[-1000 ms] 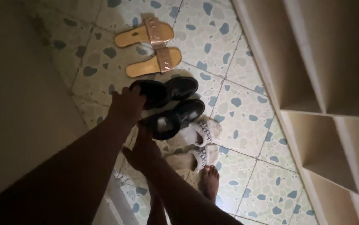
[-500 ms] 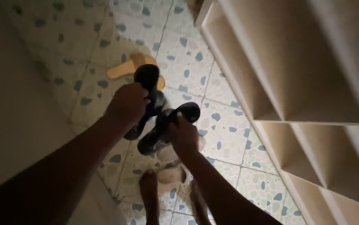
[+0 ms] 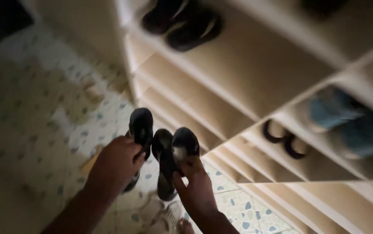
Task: The person organizes various shoes from the floor into a white shoe rack. They place sneakers, sandals, and boots onto different shelves, arranging them neatly.
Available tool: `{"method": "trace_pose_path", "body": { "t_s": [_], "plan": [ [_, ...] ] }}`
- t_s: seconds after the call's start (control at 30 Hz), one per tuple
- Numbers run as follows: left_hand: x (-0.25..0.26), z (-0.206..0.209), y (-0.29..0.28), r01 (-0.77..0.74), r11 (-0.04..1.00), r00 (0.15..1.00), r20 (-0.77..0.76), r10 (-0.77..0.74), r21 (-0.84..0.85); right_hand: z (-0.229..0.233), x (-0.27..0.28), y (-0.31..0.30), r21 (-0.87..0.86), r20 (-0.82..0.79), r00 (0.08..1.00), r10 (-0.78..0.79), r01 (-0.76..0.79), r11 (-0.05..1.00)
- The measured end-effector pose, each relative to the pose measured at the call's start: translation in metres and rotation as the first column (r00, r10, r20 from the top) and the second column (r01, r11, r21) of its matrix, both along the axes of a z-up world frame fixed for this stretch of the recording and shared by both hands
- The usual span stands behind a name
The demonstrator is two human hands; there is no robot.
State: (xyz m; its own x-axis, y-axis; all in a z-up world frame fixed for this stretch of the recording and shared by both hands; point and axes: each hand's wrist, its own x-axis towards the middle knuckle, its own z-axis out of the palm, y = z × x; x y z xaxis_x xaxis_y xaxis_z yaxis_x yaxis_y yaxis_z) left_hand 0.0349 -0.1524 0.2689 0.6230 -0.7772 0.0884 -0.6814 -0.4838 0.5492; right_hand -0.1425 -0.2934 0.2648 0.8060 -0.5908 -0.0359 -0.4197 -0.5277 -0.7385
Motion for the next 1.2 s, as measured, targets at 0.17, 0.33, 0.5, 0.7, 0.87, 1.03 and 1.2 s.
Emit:
{"method": "trace_pose_path", "body": {
  "t_s": [0.17, 0.33, 0.5, 0.7, 0.87, 1.03, 1.2],
  "plan": [
    [-0.050, 0.121, -0.064, 0.161, 0.981, 0.982, -0.117, -0.149, 0.108, 0.104, -0.074, -0.035, -0.046, -0.002, 0.985, -0.170, 0.170, 0.984],
    [-0.131, 0.224, -0.101, 0.461, 0.858, 0.872, -0.060, -0.485, -0.227, 0.187, -0.180, -0.051, -0.237, 0.133, 0.971, -0.197, 0.224, 0.945],
    [-0.219, 0.298, -0.138, 0.705, 0.629, 0.655, -0.038, -0.754, -0.327, 0.247, -0.322, -0.072, -0.125, 0.067, 0.901, -0.428, 0.433, 0.892],
    [-0.335, 0.354, -0.191, 0.794, 0.391, 0.495, 0.122, -0.860, -0.465, 0.326, -0.447, -0.064, -0.346, 0.040, 0.733, -0.679, 0.647, 0.679],
    [-0.416, 0.396, -0.244, 0.796, 0.302, 0.509, 0.310, -0.803, -0.524, 0.382, -0.505, -0.097, -0.404, 0.130, 0.571, -0.811, 0.777, 0.483],
    [-0.460, 0.437, -0.311, 0.780, 0.168, 0.564, 0.560, -0.606, -0.603, 0.422, -0.537, -0.158, -0.475, 0.445, 0.550, -0.707, 0.814, 0.334],
    [-0.480, 0.463, -0.357, 0.817, 0.158, 0.545, 0.653, -0.527, -0.555, 0.441, -0.540, -0.206, -0.448, 0.548, 0.539, -0.640, 0.835, 0.320]
  ]
}}
